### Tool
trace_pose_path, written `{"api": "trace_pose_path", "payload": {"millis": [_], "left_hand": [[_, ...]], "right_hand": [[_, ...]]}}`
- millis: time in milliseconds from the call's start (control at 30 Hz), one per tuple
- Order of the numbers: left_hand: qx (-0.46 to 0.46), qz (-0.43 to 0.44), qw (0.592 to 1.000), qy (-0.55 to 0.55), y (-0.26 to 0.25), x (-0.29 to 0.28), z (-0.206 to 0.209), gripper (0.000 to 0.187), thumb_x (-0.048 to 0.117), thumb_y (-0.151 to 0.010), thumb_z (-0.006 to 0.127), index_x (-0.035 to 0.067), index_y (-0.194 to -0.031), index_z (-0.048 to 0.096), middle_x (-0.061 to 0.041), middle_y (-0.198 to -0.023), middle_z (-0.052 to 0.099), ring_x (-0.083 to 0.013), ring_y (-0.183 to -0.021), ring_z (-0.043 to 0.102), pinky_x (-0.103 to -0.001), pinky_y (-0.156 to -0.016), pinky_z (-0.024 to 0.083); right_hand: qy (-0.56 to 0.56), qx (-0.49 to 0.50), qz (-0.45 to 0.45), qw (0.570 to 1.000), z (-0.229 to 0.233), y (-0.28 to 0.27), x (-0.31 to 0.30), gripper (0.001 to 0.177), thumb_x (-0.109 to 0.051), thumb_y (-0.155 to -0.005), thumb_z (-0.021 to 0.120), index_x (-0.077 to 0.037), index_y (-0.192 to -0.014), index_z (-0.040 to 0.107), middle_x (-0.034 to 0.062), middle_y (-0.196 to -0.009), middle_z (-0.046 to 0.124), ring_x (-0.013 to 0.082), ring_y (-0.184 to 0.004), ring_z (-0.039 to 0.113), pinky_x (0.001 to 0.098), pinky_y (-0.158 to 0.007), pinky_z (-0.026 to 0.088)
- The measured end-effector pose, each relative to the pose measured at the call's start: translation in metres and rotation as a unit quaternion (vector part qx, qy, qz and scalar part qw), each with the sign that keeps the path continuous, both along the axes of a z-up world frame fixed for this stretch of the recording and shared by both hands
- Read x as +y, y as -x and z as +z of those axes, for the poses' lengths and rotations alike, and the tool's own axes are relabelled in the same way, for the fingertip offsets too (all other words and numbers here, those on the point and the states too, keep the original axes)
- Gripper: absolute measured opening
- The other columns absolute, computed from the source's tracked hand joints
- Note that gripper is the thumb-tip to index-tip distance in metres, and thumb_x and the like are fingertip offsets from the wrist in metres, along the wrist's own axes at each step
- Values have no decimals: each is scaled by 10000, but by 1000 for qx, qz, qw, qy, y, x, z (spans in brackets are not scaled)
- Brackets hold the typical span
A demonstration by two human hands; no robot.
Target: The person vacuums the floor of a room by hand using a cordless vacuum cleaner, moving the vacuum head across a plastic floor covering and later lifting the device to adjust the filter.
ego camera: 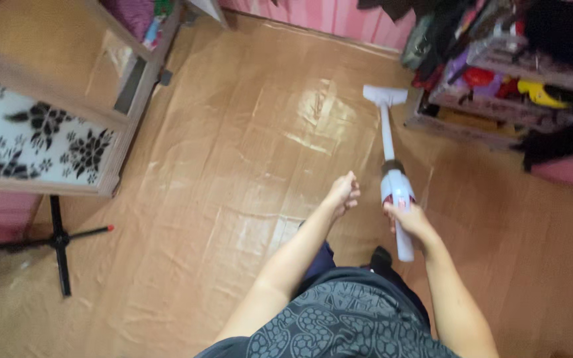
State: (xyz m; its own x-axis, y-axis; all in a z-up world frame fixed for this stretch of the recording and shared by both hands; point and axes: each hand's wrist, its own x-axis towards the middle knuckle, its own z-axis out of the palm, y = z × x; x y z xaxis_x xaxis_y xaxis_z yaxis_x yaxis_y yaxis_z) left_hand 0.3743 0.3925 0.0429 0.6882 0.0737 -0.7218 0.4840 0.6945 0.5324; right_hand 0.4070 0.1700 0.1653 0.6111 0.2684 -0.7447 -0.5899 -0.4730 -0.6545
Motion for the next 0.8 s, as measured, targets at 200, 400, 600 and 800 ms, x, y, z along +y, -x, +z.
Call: {"api": "trace_pose_path", "payload": {"millis": [200, 400, 600, 800], "left_hand": [[55, -46, 996, -61, 11, 66, 8, 417, 539, -1003, 493, 222, -1262, 571, 20, -1179, 616, -174, -1040, 606, -397, -777, 493], [85, -55, 993, -61, 30, 99, 10, 451, 544, -1003, 485, 207, -1293, 563, -13, -1248, 605, -211, -1144, 606, -440, -838, 492], [83, -78, 992, -47, 12, 93, 14, 477, 534, -1008, 477, 197, -1339, 547, -49, -1365, 593, -235, -1219, 596, -468, -912, 495], [76, -85, 993, -30, -2, 89, 10, 503, 532, -1008, 474, 176, -1358, 538, -73, -1425, 574, -248, -1254, 587, -484, -942, 497]], "right_hand": [[34, -75, -10, 997, -63, -79, 84, 259, -283, -873, 772, -69, -857, 626, 35, -628, 598, 192, -509, 603, 385, -478, 525], [-46, 3, -52, 998, -45, -108, 133, 244, -308, -884, 764, -124, -843, 609, -12, -646, 556, 146, -509, 551, 358, -476, 481], [-30, -25, -37, 999, 6, -58, 124, 296, -324, -882, 778, -63, -821, 652, 40, -634, 576, 175, -492, 560, 369, -468, 486], [-45, 46, -42, 997, 65, 19, 99, 253, -275, -833, 788, -98, -975, 677, 4, -744, 573, 109, -574, 540, 310, -485, 481]]}}
